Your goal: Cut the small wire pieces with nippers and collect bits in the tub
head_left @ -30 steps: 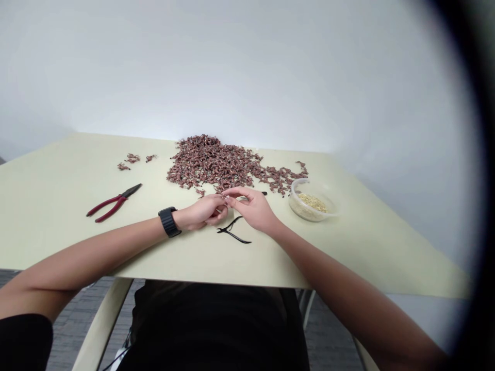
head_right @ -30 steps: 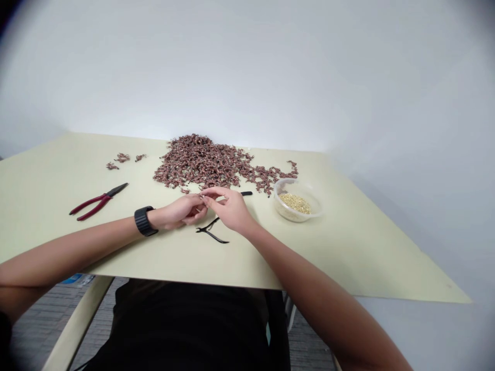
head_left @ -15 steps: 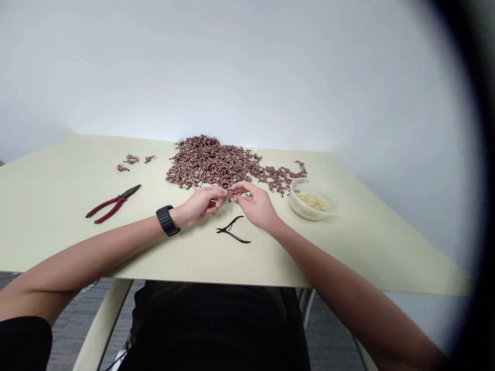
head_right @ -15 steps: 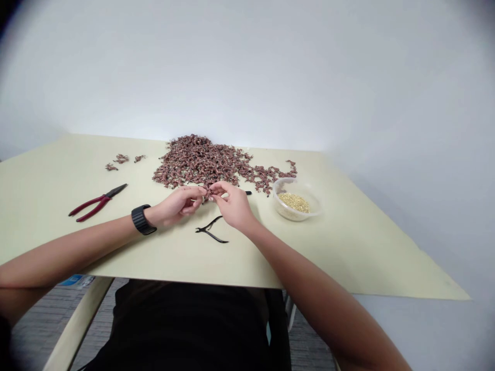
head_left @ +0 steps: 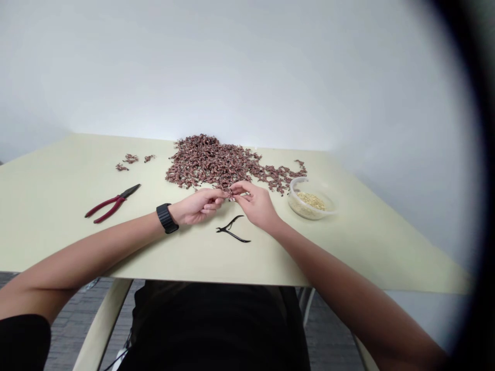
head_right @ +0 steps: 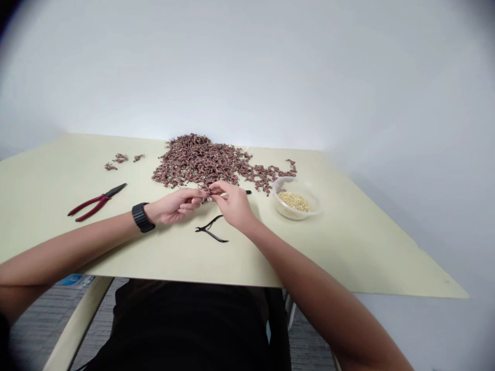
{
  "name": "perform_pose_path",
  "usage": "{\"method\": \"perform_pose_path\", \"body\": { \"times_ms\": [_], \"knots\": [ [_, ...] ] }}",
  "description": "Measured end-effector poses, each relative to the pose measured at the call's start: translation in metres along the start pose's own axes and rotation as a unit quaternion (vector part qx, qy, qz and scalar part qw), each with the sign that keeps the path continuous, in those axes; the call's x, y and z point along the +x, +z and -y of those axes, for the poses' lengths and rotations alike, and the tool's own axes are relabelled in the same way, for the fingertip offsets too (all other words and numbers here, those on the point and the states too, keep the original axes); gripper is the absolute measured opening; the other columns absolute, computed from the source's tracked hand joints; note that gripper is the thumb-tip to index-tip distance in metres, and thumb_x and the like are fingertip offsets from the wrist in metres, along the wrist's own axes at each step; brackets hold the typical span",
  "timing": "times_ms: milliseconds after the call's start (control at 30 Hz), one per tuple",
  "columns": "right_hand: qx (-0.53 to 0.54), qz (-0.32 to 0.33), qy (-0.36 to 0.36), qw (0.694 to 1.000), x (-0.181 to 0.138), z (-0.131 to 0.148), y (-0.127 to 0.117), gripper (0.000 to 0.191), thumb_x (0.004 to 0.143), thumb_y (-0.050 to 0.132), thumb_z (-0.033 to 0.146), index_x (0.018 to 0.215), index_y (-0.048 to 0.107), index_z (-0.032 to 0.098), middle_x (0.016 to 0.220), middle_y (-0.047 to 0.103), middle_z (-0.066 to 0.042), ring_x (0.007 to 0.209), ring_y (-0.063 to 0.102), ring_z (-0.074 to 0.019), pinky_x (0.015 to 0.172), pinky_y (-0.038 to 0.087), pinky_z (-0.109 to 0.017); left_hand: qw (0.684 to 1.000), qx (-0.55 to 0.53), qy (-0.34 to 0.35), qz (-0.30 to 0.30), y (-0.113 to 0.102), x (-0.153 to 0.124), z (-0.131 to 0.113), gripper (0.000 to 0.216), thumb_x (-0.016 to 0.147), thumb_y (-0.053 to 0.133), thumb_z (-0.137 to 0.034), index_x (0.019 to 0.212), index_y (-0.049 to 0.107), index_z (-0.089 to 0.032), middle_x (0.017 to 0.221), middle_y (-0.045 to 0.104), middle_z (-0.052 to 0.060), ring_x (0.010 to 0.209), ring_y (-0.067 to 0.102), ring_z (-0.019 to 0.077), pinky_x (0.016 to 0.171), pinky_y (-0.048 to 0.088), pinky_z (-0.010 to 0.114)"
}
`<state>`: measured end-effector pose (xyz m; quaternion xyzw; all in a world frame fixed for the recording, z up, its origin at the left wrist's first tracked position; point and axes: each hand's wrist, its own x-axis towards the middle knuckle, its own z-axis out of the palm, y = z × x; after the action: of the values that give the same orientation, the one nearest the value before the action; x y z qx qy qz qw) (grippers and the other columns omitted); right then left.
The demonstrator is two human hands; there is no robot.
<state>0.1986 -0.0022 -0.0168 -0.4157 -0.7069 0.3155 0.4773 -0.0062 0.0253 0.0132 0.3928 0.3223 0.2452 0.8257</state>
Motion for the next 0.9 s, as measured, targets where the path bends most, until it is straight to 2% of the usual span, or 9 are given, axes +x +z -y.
{"method": "perform_pose_path", "body": {
  "times_ms": [367, 700, 900],
  "knots": [
    [0.028, -0.017, 0.063, 0.998, -0.002, -0.007, 0.008, 0.021, 0.083, 0.066, 0.025, 0.103, 0.067, 0.019, 0.085, 0.067, -0.003, 0.082, 0.065, -0.0163, 0.077, 0.057, -0.029, 0.999, 0.012, 0.036, -0.005, -0.004, 0.001, 0.002, 0.013, 0.085, 0.072, -0.017, 0.089, 0.062, -0.01, 0.065, 0.048, -0.007, 0.039, 0.029, -0.0026, 0.031, 0.021, 0.008],
    [-0.009, -0.01, 0.026, 1.0, -0.004, -0.002, 0.005, 0.018, 0.086, 0.059, 0.021, 0.102, 0.066, 0.02, 0.089, 0.067, -0.004, 0.084, 0.068, -0.0174, 0.077, 0.057, -0.029, 0.999, -0.035, -0.031, 0.015, -0.013, 0.004, -0.002, 0.004, 0.088, 0.064, -0.01, 0.085, 0.061, -0.009, 0.064, 0.045, -0.006, 0.038, 0.028, -0.0023, 0.03, 0.022, 0.009],
    [-0.024, 0.003, 0.025, 0.999, -0.004, -0.004, 0.004, 0.017, 0.085, 0.059, 0.019, 0.1, 0.068, 0.021, 0.087, 0.068, -0.003, 0.082, 0.068, -0.0178, 0.079, 0.056, -0.031, 0.999, -0.021, -0.026, -0.002, -0.012, 0.004, 0.001, 0.005, 0.086, 0.064, -0.01, 0.091, 0.064, -0.008, 0.063, 0.047, -0.006, 0.038, 0.027, -0.0021, 0.03, 0.019, 0.009]
  ]
}}
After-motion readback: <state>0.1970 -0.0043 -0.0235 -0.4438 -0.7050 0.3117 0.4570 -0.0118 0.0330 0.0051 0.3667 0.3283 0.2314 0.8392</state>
